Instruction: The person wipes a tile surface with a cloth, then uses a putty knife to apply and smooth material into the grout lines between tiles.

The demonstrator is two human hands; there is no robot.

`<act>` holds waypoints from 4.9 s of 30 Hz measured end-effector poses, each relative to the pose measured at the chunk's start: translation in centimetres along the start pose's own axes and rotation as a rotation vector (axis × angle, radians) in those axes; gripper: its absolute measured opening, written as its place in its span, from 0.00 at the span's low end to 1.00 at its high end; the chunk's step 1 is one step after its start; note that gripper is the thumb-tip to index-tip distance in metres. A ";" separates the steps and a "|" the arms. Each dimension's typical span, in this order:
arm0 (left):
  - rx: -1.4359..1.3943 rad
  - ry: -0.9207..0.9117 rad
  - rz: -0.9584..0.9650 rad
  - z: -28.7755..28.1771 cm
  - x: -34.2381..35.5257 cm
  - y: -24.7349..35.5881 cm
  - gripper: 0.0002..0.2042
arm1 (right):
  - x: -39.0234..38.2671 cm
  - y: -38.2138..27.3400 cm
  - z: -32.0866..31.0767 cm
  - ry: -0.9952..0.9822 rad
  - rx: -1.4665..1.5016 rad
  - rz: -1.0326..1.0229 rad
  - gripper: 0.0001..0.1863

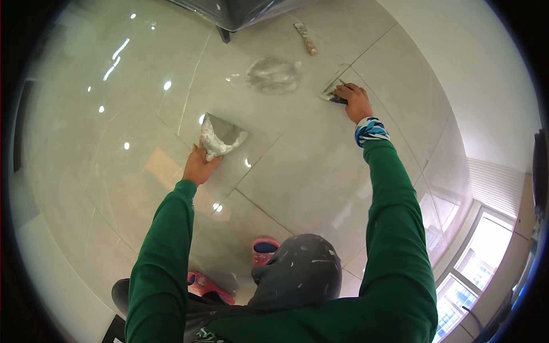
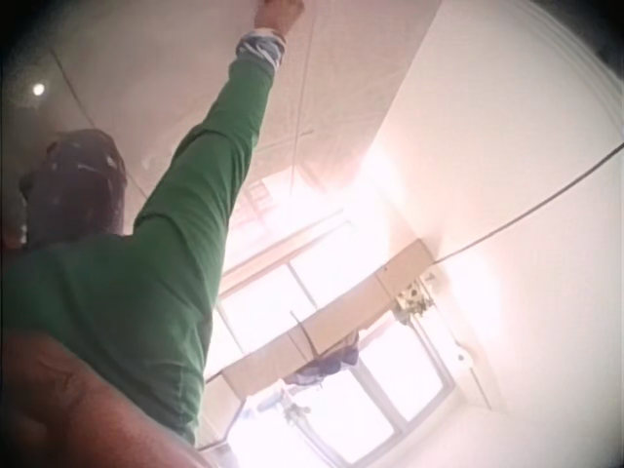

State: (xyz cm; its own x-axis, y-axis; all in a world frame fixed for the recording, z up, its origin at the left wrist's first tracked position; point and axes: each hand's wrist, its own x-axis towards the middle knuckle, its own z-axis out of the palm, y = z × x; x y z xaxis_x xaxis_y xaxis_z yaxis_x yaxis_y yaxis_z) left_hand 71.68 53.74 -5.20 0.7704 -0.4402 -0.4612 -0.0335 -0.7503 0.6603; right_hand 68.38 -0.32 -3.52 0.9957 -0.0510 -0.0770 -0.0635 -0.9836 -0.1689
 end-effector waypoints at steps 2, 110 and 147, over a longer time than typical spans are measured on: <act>-0.001 0.027 0.012 0.1 0.1 -0.2 0.25 | 0.1 -0.2 0.2 0.099 -0.047 -0.077 0.26; -0.468 0.518 -0.342 -19.4 -39.7 -3.1 0.13 | 1.5 -4.9 -0.9 -0.117 -0.130 0.040 0.29; -0.410 0.465 -0.334 -18.8 -35.0 -2.2 0.10 | -3.7 -8.4 1.5 0.097 0.049 -0.224 0.26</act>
State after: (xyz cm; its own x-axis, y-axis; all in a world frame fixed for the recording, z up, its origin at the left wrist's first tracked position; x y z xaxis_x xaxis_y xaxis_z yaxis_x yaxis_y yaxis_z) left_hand 56.79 80.07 20.67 0.8931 0.1066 -0.4371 0.4244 -0.5221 0.7398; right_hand 65.14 8.42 -3.28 0.9869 0.1486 0.0623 0.1588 -0.9627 -0.2190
